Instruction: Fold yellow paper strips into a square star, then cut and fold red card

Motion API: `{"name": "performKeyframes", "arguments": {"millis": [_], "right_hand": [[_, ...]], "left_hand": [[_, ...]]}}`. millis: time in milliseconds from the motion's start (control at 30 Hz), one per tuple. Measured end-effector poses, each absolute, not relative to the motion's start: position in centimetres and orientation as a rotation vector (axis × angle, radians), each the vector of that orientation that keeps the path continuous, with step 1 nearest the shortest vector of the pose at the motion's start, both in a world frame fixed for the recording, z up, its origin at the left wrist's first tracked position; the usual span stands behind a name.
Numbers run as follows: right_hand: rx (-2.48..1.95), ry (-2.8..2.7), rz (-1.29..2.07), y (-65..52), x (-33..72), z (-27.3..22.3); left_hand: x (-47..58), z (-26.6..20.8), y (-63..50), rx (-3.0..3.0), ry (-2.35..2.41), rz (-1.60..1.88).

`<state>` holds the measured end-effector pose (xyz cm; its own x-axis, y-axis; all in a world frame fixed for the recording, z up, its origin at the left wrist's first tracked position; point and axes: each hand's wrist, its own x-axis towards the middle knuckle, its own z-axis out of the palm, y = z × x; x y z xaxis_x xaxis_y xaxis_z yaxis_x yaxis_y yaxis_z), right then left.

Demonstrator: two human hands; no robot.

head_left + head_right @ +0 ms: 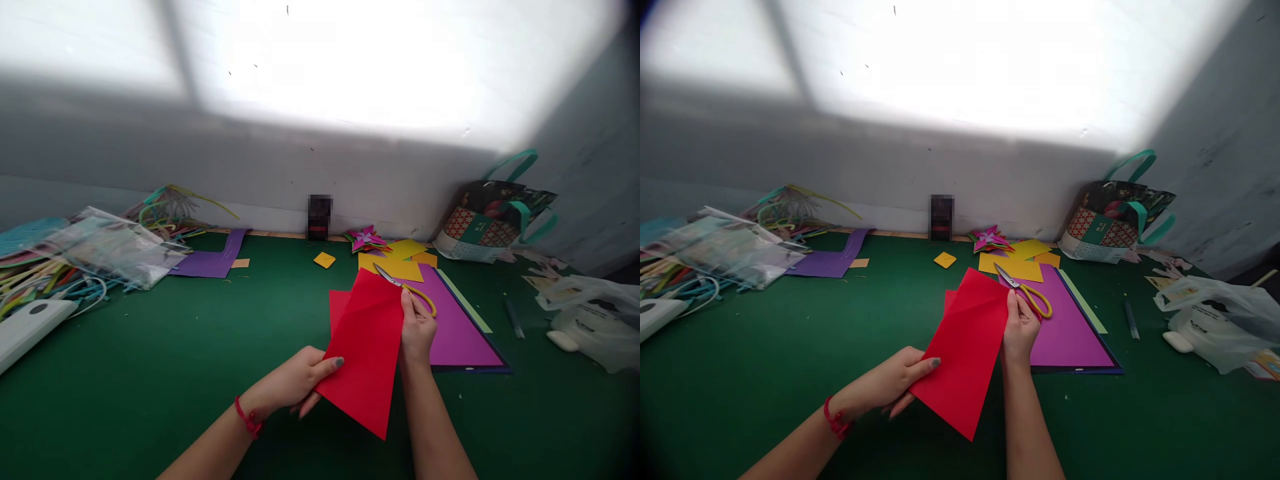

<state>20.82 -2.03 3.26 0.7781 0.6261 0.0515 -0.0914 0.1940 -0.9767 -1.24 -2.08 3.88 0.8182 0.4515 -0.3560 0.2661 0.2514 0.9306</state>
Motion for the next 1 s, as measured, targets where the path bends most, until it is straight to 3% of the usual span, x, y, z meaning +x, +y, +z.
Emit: {"name": "performKeyframes", "arguments": {"millis": [167,467,1000], "right_hand": [[-1.338,-0.515,0.556,-1.9,20.9,3.9],[-1.231,-1.030,1.089,-2.9,16.9,5.0],[-1.170,-1.169,1.230,-3.0,16.3,4.6]], "left_hand": [[-1.7,4.6,-1.7,1.336,0.522,0.135],[-1.6,4.2,0.0,1.211,0.772,0.656],[-3.6,5.6,0.4,1.477,0.757,0.331]]}}
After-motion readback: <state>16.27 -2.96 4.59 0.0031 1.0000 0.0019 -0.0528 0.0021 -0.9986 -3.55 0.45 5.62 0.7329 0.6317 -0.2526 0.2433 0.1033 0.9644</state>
